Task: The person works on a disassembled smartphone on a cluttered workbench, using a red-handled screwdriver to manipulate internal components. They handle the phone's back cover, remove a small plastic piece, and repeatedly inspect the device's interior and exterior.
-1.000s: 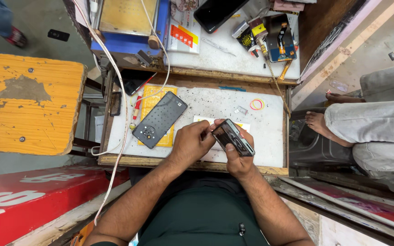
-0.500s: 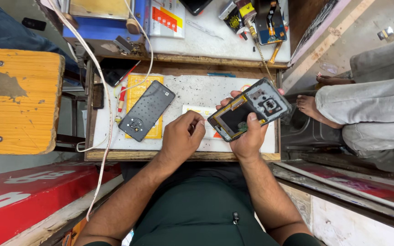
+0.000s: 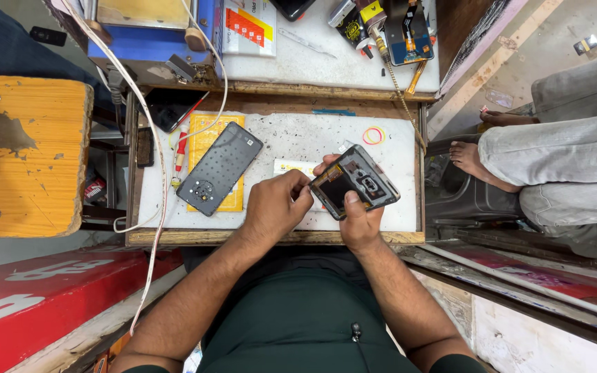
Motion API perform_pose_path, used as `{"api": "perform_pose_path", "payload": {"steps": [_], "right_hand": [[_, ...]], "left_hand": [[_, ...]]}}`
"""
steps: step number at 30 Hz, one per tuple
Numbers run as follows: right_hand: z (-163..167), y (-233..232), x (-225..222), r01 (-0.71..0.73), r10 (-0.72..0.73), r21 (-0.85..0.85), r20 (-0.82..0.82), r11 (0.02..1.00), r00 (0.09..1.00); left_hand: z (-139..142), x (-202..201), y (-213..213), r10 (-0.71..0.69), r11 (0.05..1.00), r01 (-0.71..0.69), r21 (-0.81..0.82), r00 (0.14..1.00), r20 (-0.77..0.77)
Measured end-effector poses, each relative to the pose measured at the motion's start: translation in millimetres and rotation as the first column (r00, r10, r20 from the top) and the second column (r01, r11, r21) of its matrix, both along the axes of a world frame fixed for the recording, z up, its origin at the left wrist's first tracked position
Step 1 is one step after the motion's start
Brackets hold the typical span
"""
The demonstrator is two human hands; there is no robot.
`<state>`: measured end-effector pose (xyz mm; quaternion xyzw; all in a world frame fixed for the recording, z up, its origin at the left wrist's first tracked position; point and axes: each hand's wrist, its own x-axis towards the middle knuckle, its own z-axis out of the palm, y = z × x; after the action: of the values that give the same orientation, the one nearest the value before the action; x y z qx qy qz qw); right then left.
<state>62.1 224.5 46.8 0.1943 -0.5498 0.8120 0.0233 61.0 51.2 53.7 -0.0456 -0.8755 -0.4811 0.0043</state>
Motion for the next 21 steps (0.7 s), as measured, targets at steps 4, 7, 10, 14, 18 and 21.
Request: {"api": "perform_pose_path", "payload": {"steps": [4, 7, 10, 14, 18, 21], "right_hand": [[-1, 2, -1, 0.01, -0.008, 0.066, -0.031, 0.998, 0.999], [-1, 3, -3, 0.031, -0.022, 0.1, -0.095, 0.994, 0.995], [-1, 1, -2, 0.011, 0.018, 0.167, -0.17, 0.986, 0.985], [-3, 3, 1, 0.007, 0.077, 0.322, -0.246, 0.947, 0.966], [-7, -2, -3, 0.084, 0.075, 0.276, -0.519, 0.958, 0.852], [-7, -4, -4, 0.07, 0.102, 0.298, -0.523, 0.952, 0.846]], "left_hand": [[-1, 4, 1, -0.002, 0.999, 0.001, -0.032, 0.998, -0.056], [-5, 3, -1, -0.005, 1.0, 0.006, 0.023, 0.999, -0.045], [-9, 0, -4, -0.02, 0.995, 0.02, 0.1, 1.0, 0.0], [-15, -5, -5, -0.053, 0.988, 0.044, 0.146, 0.997, 0.063], [-16, -5, -3, -0.027, 0.995, 0.012, 0.097, 0.987, 0.159], [-15, -6, -2, -0.008, 0.997, -0.002, 0.084, 0.993, 0.118]]}}
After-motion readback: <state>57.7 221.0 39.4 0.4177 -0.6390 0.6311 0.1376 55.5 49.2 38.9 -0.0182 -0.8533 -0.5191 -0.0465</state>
